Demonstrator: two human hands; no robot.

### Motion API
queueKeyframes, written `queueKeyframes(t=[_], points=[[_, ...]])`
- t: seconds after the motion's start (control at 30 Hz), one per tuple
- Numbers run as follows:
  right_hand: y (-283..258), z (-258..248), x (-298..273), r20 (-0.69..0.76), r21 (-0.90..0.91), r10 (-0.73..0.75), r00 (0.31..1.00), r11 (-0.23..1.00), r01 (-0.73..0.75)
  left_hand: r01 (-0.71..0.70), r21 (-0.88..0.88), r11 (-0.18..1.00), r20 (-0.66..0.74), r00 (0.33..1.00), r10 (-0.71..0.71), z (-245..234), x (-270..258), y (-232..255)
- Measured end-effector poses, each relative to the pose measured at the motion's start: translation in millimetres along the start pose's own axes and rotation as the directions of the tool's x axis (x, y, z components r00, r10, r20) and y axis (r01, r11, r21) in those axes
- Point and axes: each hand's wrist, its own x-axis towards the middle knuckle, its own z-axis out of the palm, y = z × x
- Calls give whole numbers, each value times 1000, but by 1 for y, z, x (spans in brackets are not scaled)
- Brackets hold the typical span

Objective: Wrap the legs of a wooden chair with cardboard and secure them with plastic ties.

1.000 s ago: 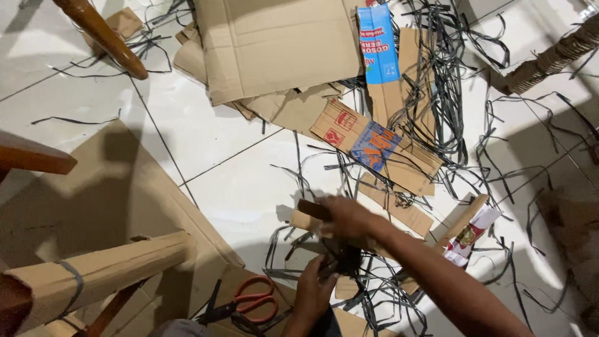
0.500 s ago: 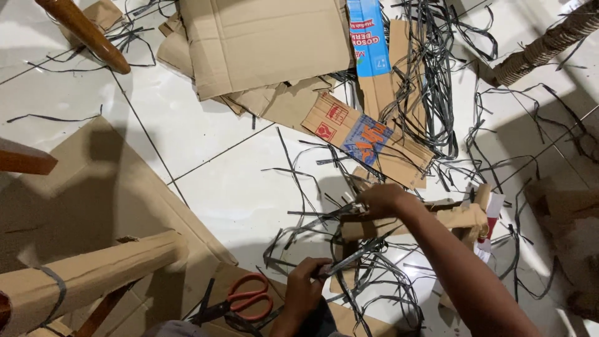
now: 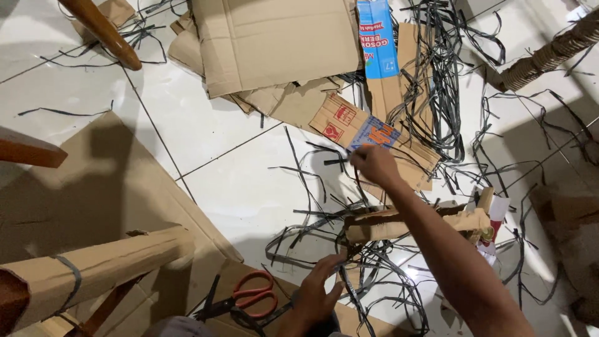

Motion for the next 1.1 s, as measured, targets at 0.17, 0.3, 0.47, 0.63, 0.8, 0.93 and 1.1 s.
queueKeyframes(t=[0.17, 0.3, 0.47, 0.63, 0.8, 0.93, 1.1], points=[[-76, -90, -32, -198, 646, -13, 980, 750, 140, 158, 138, 978, -31, 987, -155, -5, 1, -5], [-112, -102, -43, -179, 817, -75, 981, 544, 190, 50, 119, 992, -205, 979, -25, -12, 5, 4], [-144, -65, -53, 44, 707, -306, 951, 682, 187, 325, 4, 946, -459, 841, -287, -43, 16, 34], [-170, -19, -66, 287, 721, -447, 847, 683, 117, 33, -266, 963, -652, 730, -205, -92, 33, 47], [-192, 6, -83, 447, 673, -477, 757, 737, 67, -130, -343, 930, -724, 667, -174, -122, 37, 59], [-204, 12, -91, 555, 566, -464, 690, 819, 95, -78, -419, 905, -761, 573, -303, -130, 31, 23], [-196, 32, -85, 594, 569, -449, 668, 821, 46, -59, -508, 859, -770, 477, -423, -141, 7, 13]])
